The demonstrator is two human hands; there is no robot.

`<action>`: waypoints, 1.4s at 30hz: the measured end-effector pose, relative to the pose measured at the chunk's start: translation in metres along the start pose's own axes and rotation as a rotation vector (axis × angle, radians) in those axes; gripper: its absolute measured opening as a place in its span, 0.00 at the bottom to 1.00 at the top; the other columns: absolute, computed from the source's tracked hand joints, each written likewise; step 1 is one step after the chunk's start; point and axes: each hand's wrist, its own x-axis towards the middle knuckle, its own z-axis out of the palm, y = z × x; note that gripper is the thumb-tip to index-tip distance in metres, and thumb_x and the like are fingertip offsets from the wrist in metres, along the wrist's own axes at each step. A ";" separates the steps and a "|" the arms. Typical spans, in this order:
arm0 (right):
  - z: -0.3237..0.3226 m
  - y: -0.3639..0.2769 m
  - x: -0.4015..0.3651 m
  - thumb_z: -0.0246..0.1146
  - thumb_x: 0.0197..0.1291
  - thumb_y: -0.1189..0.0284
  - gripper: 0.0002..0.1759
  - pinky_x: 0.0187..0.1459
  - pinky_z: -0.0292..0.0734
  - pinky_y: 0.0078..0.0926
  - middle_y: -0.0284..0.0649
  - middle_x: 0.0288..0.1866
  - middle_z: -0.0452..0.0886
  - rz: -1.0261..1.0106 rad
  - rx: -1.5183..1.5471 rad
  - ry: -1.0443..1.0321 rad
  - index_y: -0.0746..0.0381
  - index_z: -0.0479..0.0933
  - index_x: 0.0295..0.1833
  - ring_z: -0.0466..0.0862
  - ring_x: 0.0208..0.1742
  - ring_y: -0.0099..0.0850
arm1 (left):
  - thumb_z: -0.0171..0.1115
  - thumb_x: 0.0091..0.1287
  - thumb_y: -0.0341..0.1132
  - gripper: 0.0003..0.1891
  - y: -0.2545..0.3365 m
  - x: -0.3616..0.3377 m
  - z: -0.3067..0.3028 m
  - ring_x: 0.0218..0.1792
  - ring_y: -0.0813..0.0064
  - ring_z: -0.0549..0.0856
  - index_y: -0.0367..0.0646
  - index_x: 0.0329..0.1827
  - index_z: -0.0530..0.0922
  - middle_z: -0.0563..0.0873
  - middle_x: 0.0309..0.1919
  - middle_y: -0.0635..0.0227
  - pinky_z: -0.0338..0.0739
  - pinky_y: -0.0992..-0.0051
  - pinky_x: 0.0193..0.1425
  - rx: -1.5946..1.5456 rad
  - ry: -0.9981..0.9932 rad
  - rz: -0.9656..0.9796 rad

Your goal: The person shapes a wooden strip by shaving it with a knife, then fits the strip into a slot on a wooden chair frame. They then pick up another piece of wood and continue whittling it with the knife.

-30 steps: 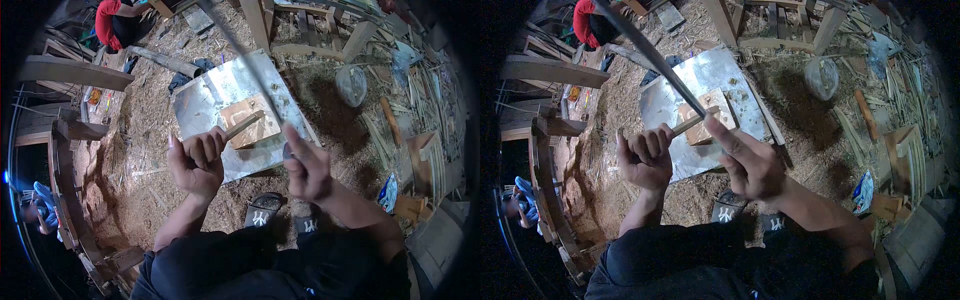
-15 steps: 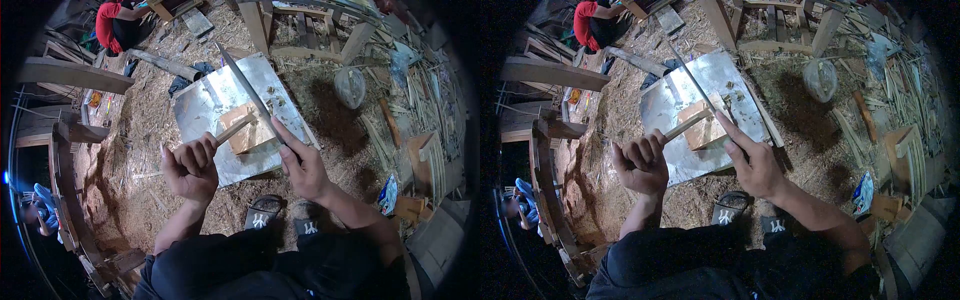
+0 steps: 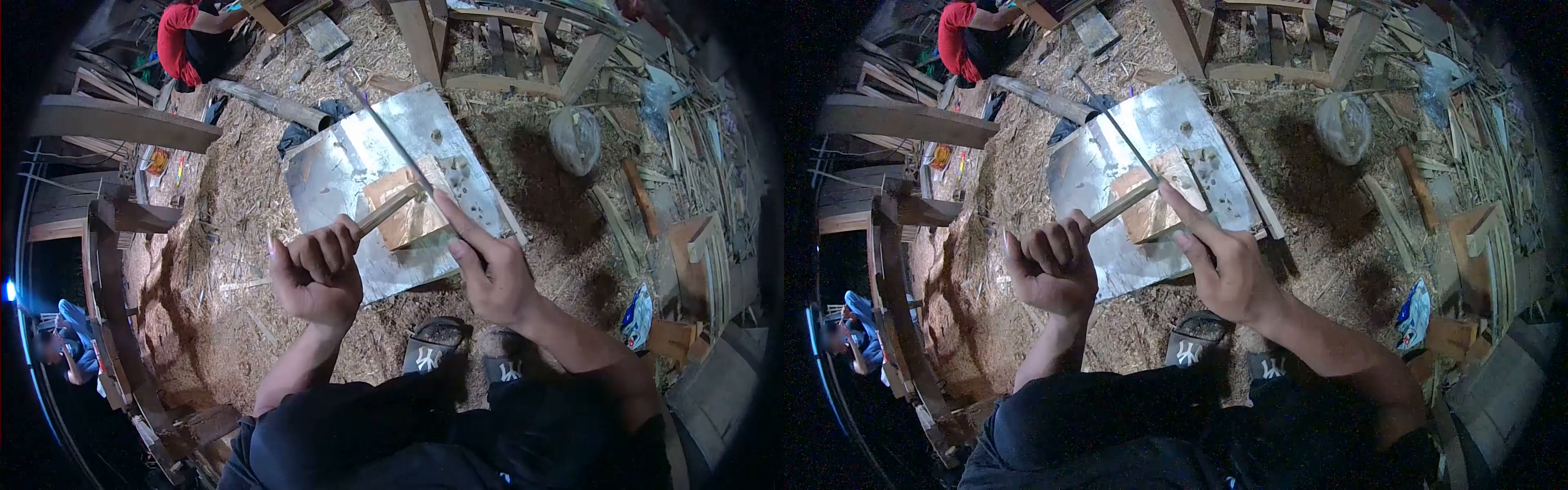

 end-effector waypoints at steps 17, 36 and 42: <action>-0.006 -0.011 0.002 0.48 0.75 0.71 0.29 0.26 0.79 0.29 0.55 0.47 0.86 -0.353 0.076 0.188 0.63 0.58 0.79 0.82 0.22 0.29 | 0.30 0.79 0.50 0.33 -0.003 0.001 -0.002 0.15 0.72 0.54 0.51 0.09 0.53 0.54 0.08 0.73 0.59 0.66 0.36 0.003 0.011 -0.007; -0.001 0.003 -0.009 0.48 0.76 0.71 0.27 0.24 0.75 0.28 0.53 0.51 0.86 0.178 -0.044 -0.103 0.57 0.60 0.79 0.74 0.17 0.26 | 0.30 0.79 0.50 0.32 -0.005 0.004 0.003 0.14 0.73 0.53 0.50 0.10 0.53 0.54 0.08 0.72 0.59 0.67 0.31 -0.020 0.068 0.004; -0.005 -0.017 -0.003 0.49 0.75 0.73 0.28 0.23 0.71 0.25 0.51 0.37 0.88 -0.394 0.223 0.202 0.63 0.61 0.78 0.71 0.17 0.21 | 0.31 0.79 0.50 0.32 -0.004 0.002 0.004 0.14 0.73 0.53 0.50 0.11 0.54 0.53 0.08 0.73 0.59 0.67 0.32 0.007 0.063 -0.020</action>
